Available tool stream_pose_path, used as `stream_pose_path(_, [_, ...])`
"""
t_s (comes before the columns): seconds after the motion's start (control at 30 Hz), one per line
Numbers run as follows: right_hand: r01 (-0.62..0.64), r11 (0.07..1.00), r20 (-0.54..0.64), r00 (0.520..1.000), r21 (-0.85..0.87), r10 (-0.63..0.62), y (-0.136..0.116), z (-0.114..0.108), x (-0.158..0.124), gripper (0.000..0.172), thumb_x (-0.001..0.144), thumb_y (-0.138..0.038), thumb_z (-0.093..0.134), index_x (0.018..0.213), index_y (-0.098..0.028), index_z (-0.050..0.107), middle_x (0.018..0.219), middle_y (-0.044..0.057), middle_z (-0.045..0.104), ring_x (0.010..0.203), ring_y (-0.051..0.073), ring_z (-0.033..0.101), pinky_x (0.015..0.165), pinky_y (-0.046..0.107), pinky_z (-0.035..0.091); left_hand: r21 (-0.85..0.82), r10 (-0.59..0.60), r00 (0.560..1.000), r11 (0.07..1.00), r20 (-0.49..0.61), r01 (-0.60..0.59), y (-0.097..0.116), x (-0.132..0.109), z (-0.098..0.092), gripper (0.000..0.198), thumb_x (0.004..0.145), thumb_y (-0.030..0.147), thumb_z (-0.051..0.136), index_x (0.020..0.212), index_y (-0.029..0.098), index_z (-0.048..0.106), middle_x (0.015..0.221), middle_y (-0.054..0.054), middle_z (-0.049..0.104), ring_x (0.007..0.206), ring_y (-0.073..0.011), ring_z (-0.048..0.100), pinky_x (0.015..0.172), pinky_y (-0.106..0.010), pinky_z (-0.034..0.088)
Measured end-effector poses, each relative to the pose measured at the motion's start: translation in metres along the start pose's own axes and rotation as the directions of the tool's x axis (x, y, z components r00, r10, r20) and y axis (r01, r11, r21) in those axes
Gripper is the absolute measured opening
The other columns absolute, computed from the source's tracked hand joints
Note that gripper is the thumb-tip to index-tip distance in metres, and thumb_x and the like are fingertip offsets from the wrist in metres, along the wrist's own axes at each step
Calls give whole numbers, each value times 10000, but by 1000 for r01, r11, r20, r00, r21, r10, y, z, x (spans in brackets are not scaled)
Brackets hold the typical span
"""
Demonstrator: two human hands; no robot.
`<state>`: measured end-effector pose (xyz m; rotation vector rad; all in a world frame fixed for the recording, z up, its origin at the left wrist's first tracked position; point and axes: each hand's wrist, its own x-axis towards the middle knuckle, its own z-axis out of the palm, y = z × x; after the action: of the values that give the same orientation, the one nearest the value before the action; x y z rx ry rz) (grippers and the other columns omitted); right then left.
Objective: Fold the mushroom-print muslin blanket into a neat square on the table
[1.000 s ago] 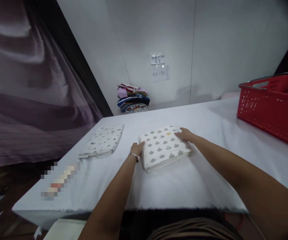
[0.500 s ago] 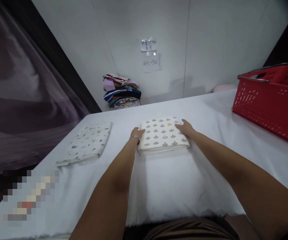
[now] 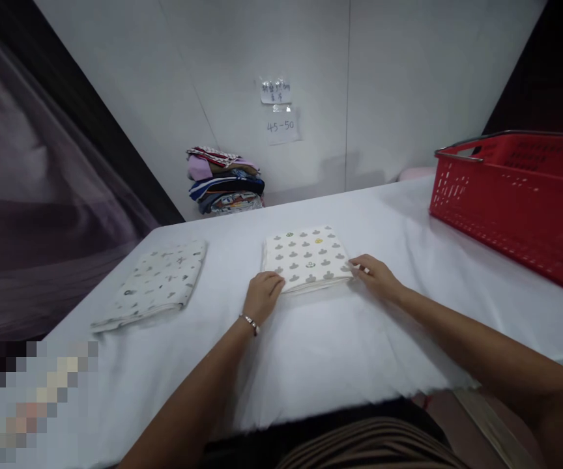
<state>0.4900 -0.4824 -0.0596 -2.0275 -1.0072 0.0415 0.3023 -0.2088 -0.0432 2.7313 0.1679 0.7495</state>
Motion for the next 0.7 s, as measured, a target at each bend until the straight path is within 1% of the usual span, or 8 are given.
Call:
stream_pose_path(0.07, [89,996,48,995,-5,-89,1,-2,-9,271,842,-281,480,1082,-239,600,1043,45,582,809,150,575,669,266,472,-5,21,998,1000,-59,-21,1,-8,-1,202,883,304,497,886,219,680,957,-36,664,938,-189,584,850,-362,456])
stream_pose_path(0.13, [83,995,68,995,-62,-79,-1,-2,-15,305,826,-286,509,1123,-247,572,1058,43,574,804,153,573,670,276,470,10,69,994,998,-87,-68,-1,-13,-2,193,875,315,520,929,207,671,988,-46,660,964,-196,580,865,-371,452])
stream_pose_path(0.27, [15,981,49,999,-193,-6,-8,3,-16,329,824,-354,541,1138,-254,544,1009,29,584,750,153,570,695,300,460,52,165,985,985,-59,-162,-6,-17,-1,194,872,300,530,984,202,653,1016,-58,654,975,-205,577,870,-383,458])
stream_pose_path(0.4, [-19,968,19,1000,-250,25,-11,10,-12,324,841,-381,529,1135,-245,534,966,32,586,730,156,564,670,293,448,93,196,979,977,-64,-190,-8,-18,1,206,877,281,514,1021,209,643,1045,-66,643,998,-208,568,882,-390,459])
stream_pose_path(0.47, [-6,963,33,999,-271,16,-9,12,-11,335,850,-361,519,1159,-233,513,977,40,580,739,156,563,669,288,445,113,199,978,975,-62,-191,-8,-19,2,216,877,276,510,1037,214,641,1059,-68,638,1010,-211,564,890,-397,458])
stream_pose_path(0.57, [67,945,75,996,-321,-45,-7,11,-12,358,861,-321,498,1204,-222,475,1019,53,570,756,155,563,663,279,435,132,189,981,974,-45,-182,-10,-20,4,224,876,280,511,1048,216,642,1070,-68,639,1016,-212,563,895,-399,457])
stream_pose_path(0.63, [112,924,93,992,-365,-84,-6,10,-12,343,864,-305,485,1197,-227,477,1025,53,571,770,159,561,644,272,420,158,191,981,970,-28,-184,-11,-21,4,234,875,287,521,1062,215,641,1082,-67,643,1051,-222,548,914,-409,442])
stream_pose_path(0.7, [116,915,92,992,-386,-87,-8,9,-12,297,861,-289,474,1151,-229,502,995,43,578,774,159,559,633,265,407,196,194,981,962,-4,-189,-12,-22,3,241,876,294,527,1078,223,639,1092,-58,651,1096,-238,526,930,-424,421])
